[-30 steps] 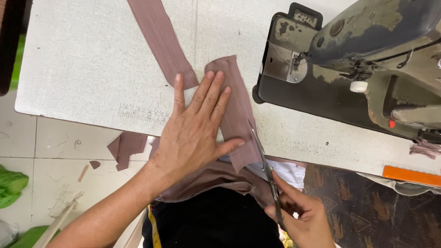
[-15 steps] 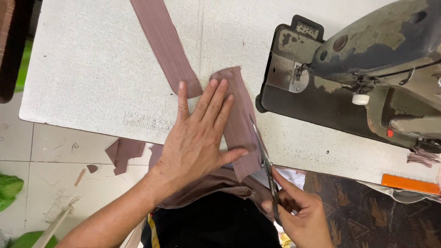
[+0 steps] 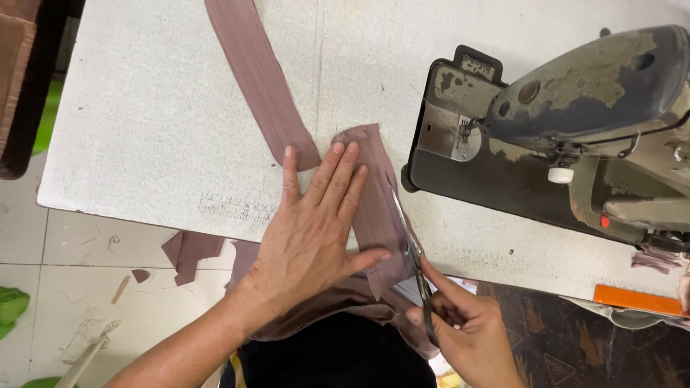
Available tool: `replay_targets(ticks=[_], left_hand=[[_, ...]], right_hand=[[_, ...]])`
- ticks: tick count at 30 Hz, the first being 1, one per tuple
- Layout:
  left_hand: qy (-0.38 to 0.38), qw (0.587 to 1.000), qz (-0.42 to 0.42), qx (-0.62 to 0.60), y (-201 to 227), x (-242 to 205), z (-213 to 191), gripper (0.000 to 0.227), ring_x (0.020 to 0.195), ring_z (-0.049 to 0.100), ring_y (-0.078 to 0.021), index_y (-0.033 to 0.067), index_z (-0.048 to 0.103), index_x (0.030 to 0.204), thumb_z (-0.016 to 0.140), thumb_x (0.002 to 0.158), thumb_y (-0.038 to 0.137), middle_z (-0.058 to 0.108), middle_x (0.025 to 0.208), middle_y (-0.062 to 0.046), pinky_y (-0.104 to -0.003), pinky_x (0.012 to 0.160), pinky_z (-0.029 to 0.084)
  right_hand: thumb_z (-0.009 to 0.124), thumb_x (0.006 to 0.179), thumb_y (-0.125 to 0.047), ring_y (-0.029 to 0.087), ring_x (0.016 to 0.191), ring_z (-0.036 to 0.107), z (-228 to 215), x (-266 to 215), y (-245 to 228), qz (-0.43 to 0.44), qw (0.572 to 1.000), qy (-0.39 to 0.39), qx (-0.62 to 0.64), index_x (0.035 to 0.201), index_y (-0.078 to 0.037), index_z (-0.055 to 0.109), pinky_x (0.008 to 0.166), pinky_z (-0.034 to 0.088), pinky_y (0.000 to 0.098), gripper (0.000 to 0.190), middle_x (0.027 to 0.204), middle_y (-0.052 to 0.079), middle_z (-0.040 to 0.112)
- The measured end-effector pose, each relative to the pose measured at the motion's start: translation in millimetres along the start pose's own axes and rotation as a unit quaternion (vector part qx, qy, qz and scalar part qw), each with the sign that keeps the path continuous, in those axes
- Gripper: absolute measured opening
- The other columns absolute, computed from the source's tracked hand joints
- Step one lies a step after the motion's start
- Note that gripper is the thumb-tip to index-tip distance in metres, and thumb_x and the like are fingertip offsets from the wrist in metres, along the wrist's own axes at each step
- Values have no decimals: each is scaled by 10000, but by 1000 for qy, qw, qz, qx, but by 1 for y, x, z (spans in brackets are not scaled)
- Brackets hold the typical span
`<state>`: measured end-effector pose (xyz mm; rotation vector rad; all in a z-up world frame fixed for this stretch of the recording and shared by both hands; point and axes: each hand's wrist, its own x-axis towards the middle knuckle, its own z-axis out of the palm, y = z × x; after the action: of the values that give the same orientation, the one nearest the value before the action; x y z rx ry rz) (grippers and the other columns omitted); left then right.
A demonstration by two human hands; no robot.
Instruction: Cutting strips of fabric from a larger piece using scissors and aligning them on a sewing table.
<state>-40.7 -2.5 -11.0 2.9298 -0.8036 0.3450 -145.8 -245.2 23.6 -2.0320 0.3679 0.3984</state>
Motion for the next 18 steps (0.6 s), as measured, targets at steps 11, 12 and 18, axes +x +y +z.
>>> replay_targets(ticks=[11, 12, 18], left_hand=[[3, 1000, 2, 8, -1, 1, -1, 1111, 1581, 220, -320, 80, 481, 1561, 277, 885, 937, 316, 1683, -177, -672, 1240, 133], [1, 1000, 1, 6, -1, 1, -1, 1118, 1582, 216, -317, 82, 478, 1560, 281, 874, 942, 317, 1684, -169, -668, 1241, 130], [5, 1000, 1, -5, -1, 1, -2, 1112, 1578, 224, -321, 68, 471, 1557, 310, 871, 928, 316, 1679, -182, -671, 1236, 140]], right_hand=[[842, 780, -128, 97, 581, 318, 2, 17, -16, 0, 1000, -13, 26, 1455, -124, 643, 539, 300, 246, 703, 635, -35, 404], [853, 767, -144, 89, 569, 357, 3, 20, -20, 19, 999, -12, 35, 1455, -133, 650, 535, 330, 235, 718, 624, -33, 454], [817, 798, -63, 81, 502, 503, 5, 23, -27, 53, 997, -9, 49, 1456, -151, 645, 539, 476, 242, 685, 516, -1, 582]])
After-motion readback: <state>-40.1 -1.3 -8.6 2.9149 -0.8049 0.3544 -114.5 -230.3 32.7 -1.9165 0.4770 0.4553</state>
